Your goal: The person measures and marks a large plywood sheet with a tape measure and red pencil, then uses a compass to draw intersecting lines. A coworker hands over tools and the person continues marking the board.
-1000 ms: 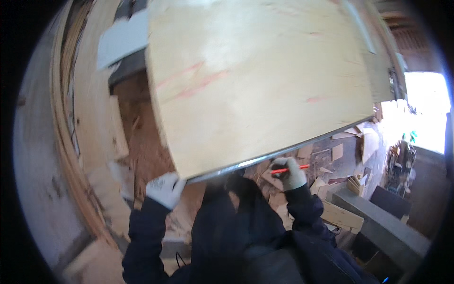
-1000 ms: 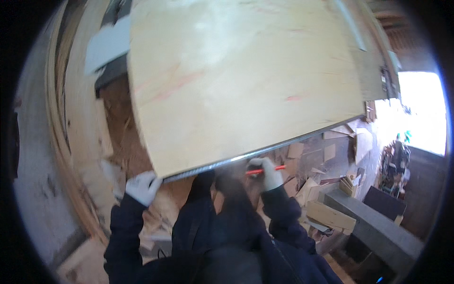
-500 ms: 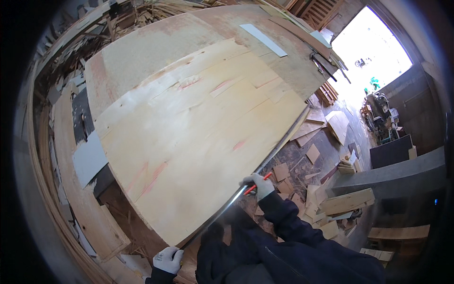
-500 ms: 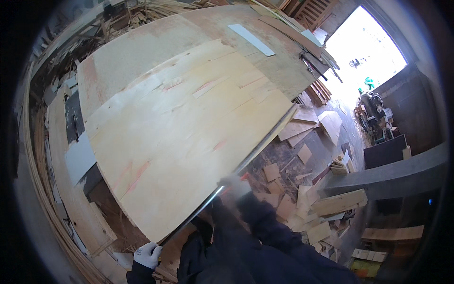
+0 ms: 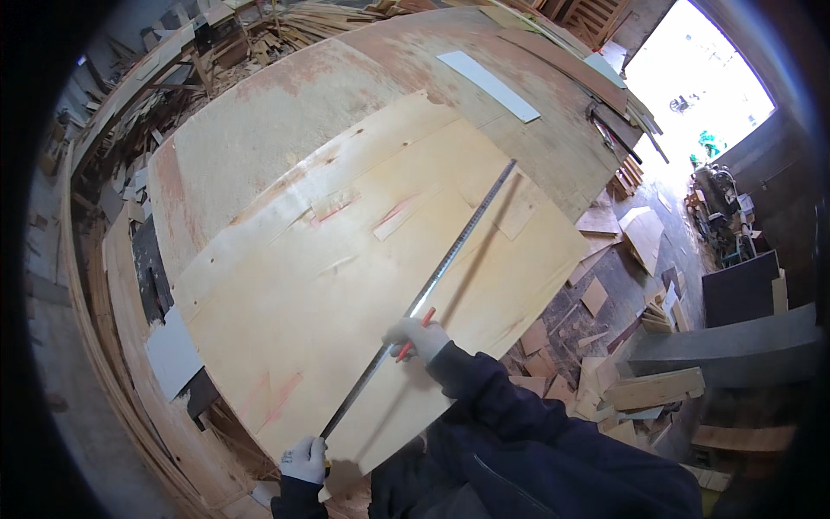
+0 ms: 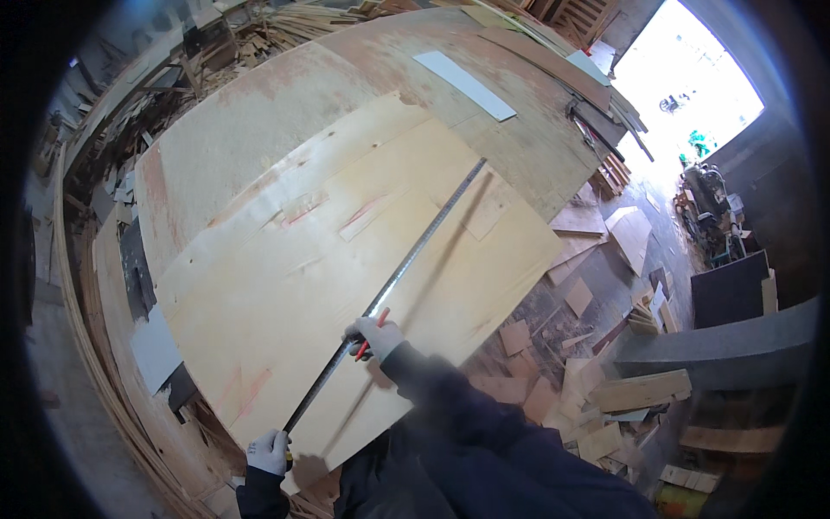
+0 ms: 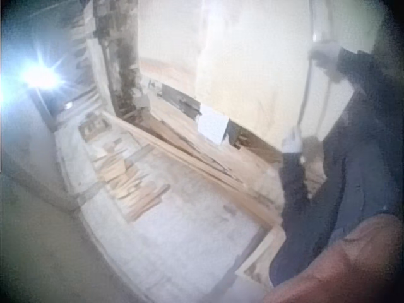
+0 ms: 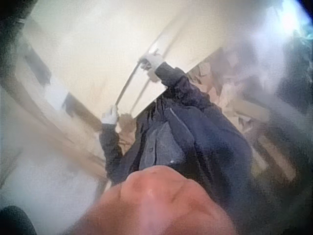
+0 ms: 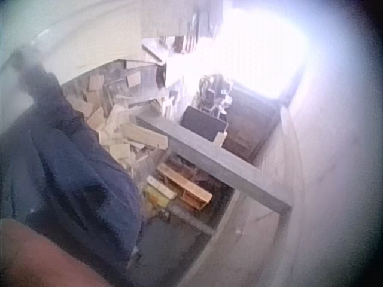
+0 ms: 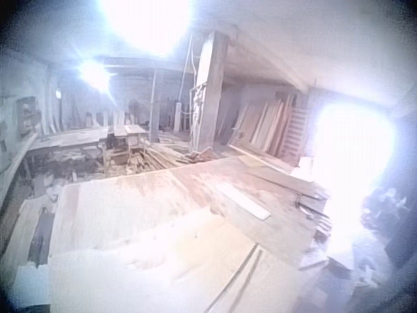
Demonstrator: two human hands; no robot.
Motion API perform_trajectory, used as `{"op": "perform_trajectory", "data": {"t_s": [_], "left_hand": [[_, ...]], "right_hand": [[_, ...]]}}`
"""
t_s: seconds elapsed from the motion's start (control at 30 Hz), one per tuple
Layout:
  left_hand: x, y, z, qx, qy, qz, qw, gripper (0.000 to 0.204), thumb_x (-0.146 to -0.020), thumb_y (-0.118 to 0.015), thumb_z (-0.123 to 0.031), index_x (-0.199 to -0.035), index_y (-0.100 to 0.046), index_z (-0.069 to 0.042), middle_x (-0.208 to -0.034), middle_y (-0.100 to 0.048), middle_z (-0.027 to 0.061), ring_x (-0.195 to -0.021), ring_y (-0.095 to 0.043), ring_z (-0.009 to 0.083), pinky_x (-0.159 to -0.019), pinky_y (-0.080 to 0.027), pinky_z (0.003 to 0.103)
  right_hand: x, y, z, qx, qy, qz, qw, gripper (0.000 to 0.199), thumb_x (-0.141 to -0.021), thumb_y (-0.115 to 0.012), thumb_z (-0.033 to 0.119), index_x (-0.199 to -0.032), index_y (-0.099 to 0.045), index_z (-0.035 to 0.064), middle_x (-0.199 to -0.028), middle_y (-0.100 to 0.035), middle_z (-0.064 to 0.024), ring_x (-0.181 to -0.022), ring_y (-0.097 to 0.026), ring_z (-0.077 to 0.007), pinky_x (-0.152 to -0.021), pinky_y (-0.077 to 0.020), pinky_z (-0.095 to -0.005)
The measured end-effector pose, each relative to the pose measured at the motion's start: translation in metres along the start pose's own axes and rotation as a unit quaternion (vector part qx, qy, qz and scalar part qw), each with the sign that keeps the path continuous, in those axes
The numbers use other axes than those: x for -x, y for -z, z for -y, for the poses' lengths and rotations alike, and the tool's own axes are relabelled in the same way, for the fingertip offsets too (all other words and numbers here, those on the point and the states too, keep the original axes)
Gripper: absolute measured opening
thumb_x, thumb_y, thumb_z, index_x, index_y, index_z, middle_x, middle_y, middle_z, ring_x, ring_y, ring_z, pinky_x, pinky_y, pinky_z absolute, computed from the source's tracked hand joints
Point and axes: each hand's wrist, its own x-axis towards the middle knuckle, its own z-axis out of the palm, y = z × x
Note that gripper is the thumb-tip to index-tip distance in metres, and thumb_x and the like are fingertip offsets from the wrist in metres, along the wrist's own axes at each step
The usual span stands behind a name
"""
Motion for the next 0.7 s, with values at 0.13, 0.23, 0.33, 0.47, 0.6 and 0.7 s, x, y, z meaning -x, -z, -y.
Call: {"op": "perform_trajectory", "data": {"t_s": [0.13,0.23,0.33,0.47,0.6,0.7], "left_hand": [[-0.031,0.003,-0.025,-0.016,-0.024,-0.027,0.999,0.032,-0.097,-0.051,-0.031,-0.084,-0.068,-0.007,-0.073,-0.065,0.0145,-0.071,-0.066,0.0340,-0.068,-0.050,0.045],[-0.043,0.003,-0.033,-0.006,-0.028,-0.037,0.999,0.026,-0.097,-0.053,-0.027,-0.089,-0.068,-0.008,-0.081,-0.066,0.0126,-0.072,-0.066,0.0332,-0.068,-0.051,0.045],[-0.045,-0.002,-0.034,-0.218,-0.249,-0.122,0.936,0.018,-0.088,-0.061,-0.014,-0.105,-0.065,-0.011,-0.094,-0.065,0.0079,-0.069,-0.065,0.0300,-0.063,-0.052,0.043],[-0.045,-0.011,-0.045,-0.075,-0.073,0.003,0.995,0.023,-0.096,-0.052,-0.026,-0.100,-0.064,-0.007,-0.096,-0.066,0.0162,-0.088,-0.065,0.0375,-0.075,-0.051,0.047],[-0.042,-0.024,-0.051,0.056,0.038,0.063,0.996,0.038,-0.101,-0.043,-0.037,-0.099,-0.064,-0.006,-0.096,-0.067,0.0213,-0.094,-0.064,0.0397,-0.083,-0.048,0.048],[-0.049,-0.035,-0.037,0.042,-0.007,0.036,0.998,0.030,-0.097,-0.050,-0.033,-0.100,-0.065,-0.007,-0.090,-0.066,0.0162,-0.085,-0.065,0.0362,-0.073,-0.050,0.047]], "right_hand": [[-0.038,0.003,0.034,0.016,0.023,0.064,0.998,0.034,-0.097,-0.055,0.030,-0.100,-0.071,0.0007,-0.088,-0.071,-0.0094,-0.072,-0.069,-0.0203,-0.063,-0.0528,-0.0294],[-0.060,0.009,0.045,0.060,0.057,0.105,0.991,0.032,-0.097,-0.054,0.029,-0.102,-0.070,0.0021,-0.091,-0.071,-0.0103,-0.073,-0.069,-0.0204,-0.068,-0.0554,-0.0300],[-0.071,0.017,0.047,0.125,0.139,0.120,0.975,0.032,-0.098,-0.052,0.028,-0.100,-0.068,0.0005,-0.094,-0.072,-0.0131,-0.074,-0.069,-0.0212,-0.068,-0.0571,-0.0310],[-0.061,0.019,0.042,-0.017,0.011,0.077,0.997,0.029,-0.097,-0.056,0.023,-0.097,-0.066,-0.0042,-0.093,-0.070,-0.0165,-0.072,-0.067,-0.0208,-0.065,-0.0559,-0.0315],[-0.048,0.017,0.037,-0.004,-0.014,0.078,0.997,0.029,-0.097,-0.055,0.021,-0.097,-0.065,-0.0061,-0.094,-0.070,-0.0200,-0.071,-0.068,-0.0226,-0.064,-0.0570,-0.0334],[-0.048,0.014,0.037,0.007,-0.039,0.078,0.996,0.027,-0.097,-0.056,0.021,-0.098,-0.066,-0.0039,-0.095,-0.071,-0.0194,-0.070,-0.068,-0.0231,-0.066,-0.0583,-0.0353]]}}
